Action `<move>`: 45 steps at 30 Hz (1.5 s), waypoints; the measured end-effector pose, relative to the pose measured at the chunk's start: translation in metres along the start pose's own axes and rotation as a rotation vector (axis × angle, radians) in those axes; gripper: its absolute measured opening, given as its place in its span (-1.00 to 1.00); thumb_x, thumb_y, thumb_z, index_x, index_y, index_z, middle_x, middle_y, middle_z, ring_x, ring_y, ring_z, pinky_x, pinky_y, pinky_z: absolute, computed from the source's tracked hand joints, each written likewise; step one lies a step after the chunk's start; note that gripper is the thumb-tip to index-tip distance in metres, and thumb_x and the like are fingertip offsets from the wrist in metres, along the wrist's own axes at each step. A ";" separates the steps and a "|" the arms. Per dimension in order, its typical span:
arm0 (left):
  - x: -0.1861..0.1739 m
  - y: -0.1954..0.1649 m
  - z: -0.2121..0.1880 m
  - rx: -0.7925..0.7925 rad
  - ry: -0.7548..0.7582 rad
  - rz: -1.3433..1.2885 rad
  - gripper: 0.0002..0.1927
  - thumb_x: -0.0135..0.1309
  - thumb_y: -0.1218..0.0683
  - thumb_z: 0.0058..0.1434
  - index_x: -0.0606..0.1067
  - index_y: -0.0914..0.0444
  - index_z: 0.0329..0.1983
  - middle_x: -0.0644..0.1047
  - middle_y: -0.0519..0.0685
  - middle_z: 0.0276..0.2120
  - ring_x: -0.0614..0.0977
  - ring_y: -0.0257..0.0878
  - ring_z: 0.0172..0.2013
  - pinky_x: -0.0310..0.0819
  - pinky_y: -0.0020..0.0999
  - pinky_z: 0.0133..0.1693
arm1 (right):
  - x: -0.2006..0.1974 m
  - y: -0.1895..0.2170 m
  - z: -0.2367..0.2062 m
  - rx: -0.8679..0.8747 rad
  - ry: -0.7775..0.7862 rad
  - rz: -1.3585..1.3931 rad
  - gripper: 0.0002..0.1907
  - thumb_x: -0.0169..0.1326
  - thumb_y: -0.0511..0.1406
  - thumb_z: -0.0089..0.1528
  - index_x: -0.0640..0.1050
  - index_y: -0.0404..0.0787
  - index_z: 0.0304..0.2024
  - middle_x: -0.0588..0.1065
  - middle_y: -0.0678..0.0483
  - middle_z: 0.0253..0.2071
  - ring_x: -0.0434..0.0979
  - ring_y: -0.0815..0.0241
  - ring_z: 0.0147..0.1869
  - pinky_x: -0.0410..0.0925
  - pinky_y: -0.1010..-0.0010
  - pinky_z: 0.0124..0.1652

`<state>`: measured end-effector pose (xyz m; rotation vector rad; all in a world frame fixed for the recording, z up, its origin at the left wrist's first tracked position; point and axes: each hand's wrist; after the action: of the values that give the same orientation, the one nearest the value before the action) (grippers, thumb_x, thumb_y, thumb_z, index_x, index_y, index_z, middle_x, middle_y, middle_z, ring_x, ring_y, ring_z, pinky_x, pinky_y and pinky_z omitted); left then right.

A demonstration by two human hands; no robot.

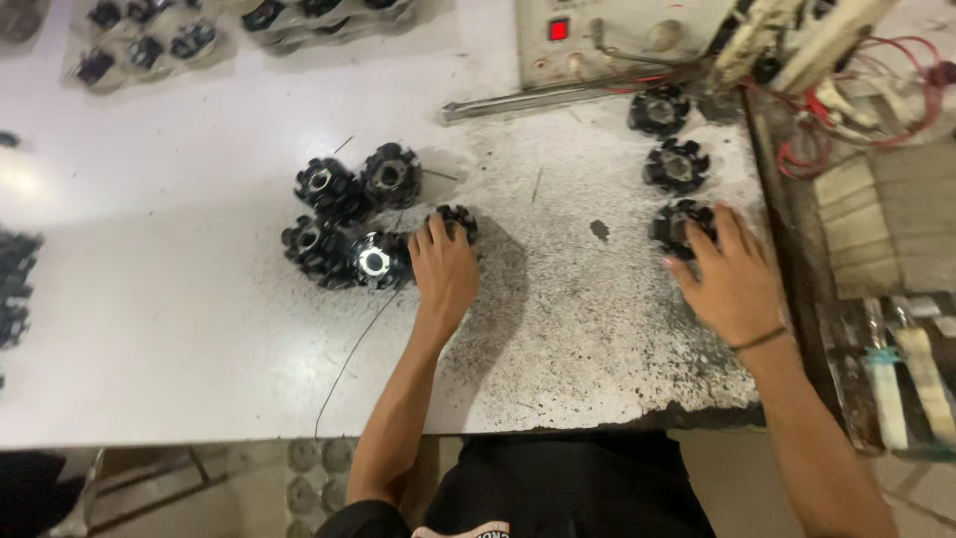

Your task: The person arranges black wheel components on the workbench, then uses a blue-handled heated tool to press and seat metal hubs into the center of each wheel, working through them one at a time. At the end they touch the hub of each wheel with a red-wired probe, appearing to test the assembled parts.

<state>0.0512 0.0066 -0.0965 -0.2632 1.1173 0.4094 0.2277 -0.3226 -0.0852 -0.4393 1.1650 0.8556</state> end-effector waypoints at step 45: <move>-0.025 0.048 -0.032 0.038 -0.090 -0.471 -0.67 0.32 0.05 0.22 0.56 0.42 -0.16 0.36 0.27 0.27 0.38 0.21 0.20 0.27 0.15 0.16 | -0.010 0.023 -0.062 0.070 0.123 -0.199 -0.50 0.15 0.07 0.19 0.65 -0.14 -0.04 0.35 0.06 0.42 0.33 0.07 0.42 0.24 -0.08 0.18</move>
<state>-0.0061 0.0317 -0.0870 -0.4572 0.9380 -0.0187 0.1708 -0.3552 -0.0952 -0.5467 1.2377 0.6210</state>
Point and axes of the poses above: each hand's wrist, its own z-axis towards the middle knuckle, its own x-axis out of the palm, y = z × x
